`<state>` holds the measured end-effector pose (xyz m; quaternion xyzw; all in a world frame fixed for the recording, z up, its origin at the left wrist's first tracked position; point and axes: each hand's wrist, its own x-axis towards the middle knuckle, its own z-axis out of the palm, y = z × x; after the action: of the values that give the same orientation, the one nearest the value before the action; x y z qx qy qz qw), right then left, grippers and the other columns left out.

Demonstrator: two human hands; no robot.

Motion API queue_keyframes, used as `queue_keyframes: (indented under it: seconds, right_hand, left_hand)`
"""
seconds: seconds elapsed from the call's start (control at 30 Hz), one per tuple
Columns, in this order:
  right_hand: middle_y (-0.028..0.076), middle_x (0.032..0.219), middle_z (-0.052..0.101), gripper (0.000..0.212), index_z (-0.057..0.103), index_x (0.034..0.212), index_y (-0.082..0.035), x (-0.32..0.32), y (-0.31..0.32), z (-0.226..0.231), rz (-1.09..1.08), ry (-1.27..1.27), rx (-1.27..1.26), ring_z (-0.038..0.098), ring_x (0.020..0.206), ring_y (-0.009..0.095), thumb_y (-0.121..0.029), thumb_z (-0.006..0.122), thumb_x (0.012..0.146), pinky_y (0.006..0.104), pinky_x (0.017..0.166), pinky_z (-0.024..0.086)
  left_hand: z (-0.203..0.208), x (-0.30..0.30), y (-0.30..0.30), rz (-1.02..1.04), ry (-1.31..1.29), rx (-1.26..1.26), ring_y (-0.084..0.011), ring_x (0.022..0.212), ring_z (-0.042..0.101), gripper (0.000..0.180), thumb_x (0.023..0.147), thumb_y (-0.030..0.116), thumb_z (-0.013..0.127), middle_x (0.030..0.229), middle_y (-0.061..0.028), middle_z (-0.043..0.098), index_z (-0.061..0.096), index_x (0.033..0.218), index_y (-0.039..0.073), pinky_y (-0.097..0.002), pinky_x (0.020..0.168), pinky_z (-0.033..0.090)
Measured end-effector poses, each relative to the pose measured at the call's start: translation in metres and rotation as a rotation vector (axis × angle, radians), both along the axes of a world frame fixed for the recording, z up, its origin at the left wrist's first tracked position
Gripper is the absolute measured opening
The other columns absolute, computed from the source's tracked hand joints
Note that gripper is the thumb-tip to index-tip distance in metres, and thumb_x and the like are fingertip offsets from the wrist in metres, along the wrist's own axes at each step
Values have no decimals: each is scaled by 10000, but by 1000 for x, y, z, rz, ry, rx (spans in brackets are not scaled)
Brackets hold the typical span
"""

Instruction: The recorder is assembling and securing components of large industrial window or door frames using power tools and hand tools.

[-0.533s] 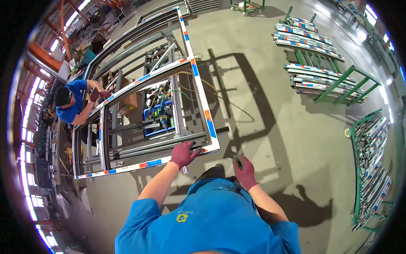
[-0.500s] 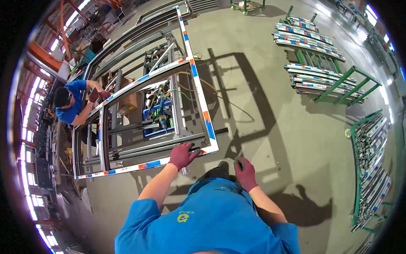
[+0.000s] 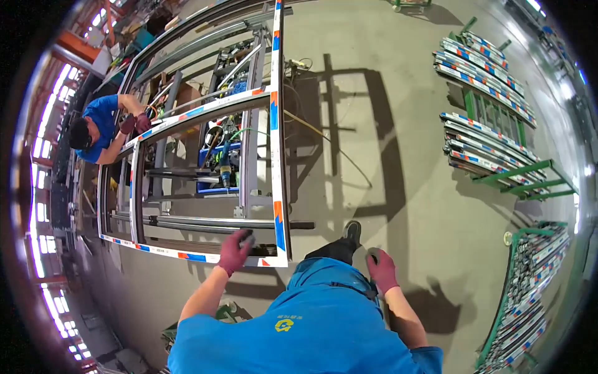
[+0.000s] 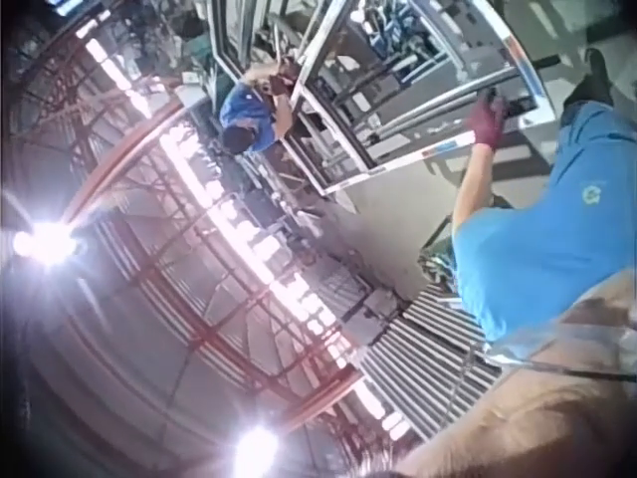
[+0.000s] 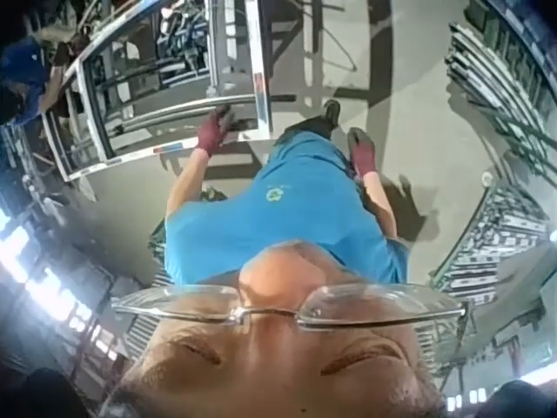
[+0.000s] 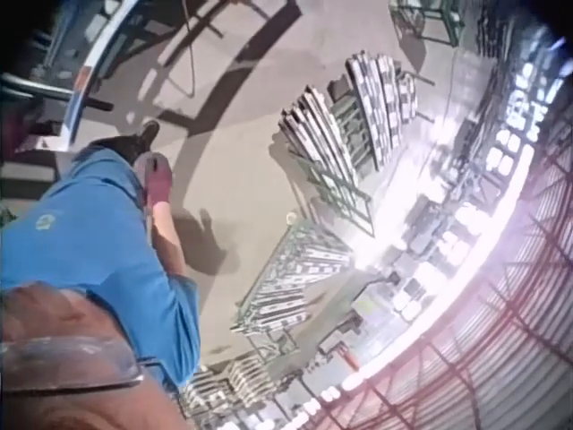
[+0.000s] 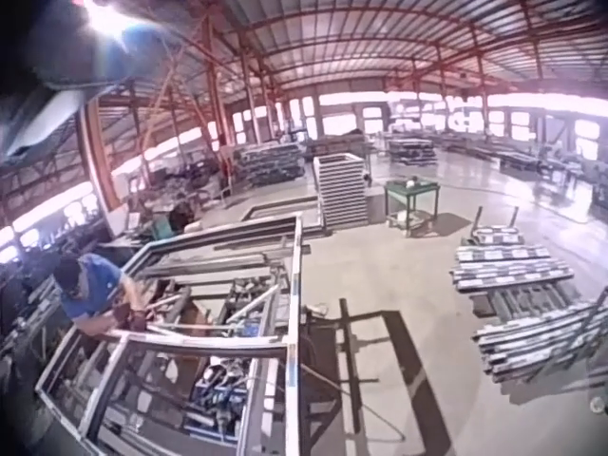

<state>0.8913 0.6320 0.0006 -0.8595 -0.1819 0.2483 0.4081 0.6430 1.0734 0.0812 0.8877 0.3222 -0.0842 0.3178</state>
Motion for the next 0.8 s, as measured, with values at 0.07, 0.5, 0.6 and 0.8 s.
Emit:
queue_keyframes:
  seconds: [0.07, 0.5, 0.6, 0.8]
  right_hand:
    - [221, 1120, 742, 293, 725, 1166, -50, 37, -16, -2, 42, -10, -110, 706, 1054, 418, -262, 693, 967, 474, 904, 570]
    - [283, 1167, 719, 429, 699, 1164, 51, 187, -240, -163, -55, 288, -626, 652, 1120, 503, -332, 702, 969, 501, 951, 542]
    - [254, 1213, 727, 432, 708, 1194, 29, 213, -253, -174, -38, 415, -400, 669, 1153, 464, -344, 661, 982, 530, 949, 534]
    - [196, 1185, 753, 365, 727, 1177, -38, 296, -294, -205, 689, -82, -582, 703, 1096, 409, -319, 556, 1018, 520, 918, 548]
  left_hand:
    - [-23, 38, 14, 335, -287, -191, -315, 1233, 664, 503, 1023, 330, 696, 1358, -192, 685, 614, 1407, 15, -402, 1069, 508]
    - [-17, 439, 182, 771, -340, -153, -252, 971, 696, 809, 821, 722, 784, 1081, -136, 768, 758, 1164, -10, -430, 842, 523]
    - [-51, 440, 212, 940, -288, 61, -443, 1045, 738, 724, 896, 713, 705, 1038, -253, 775, 770, 963, -5, -491, 895, 548]
    - [-42, 452, 196, 1152, -216, 156, -410, 1037, 754, 680, 904, 561, 770, 1069, -272, 772, 748, 1121, -84, -478, 894, 567]
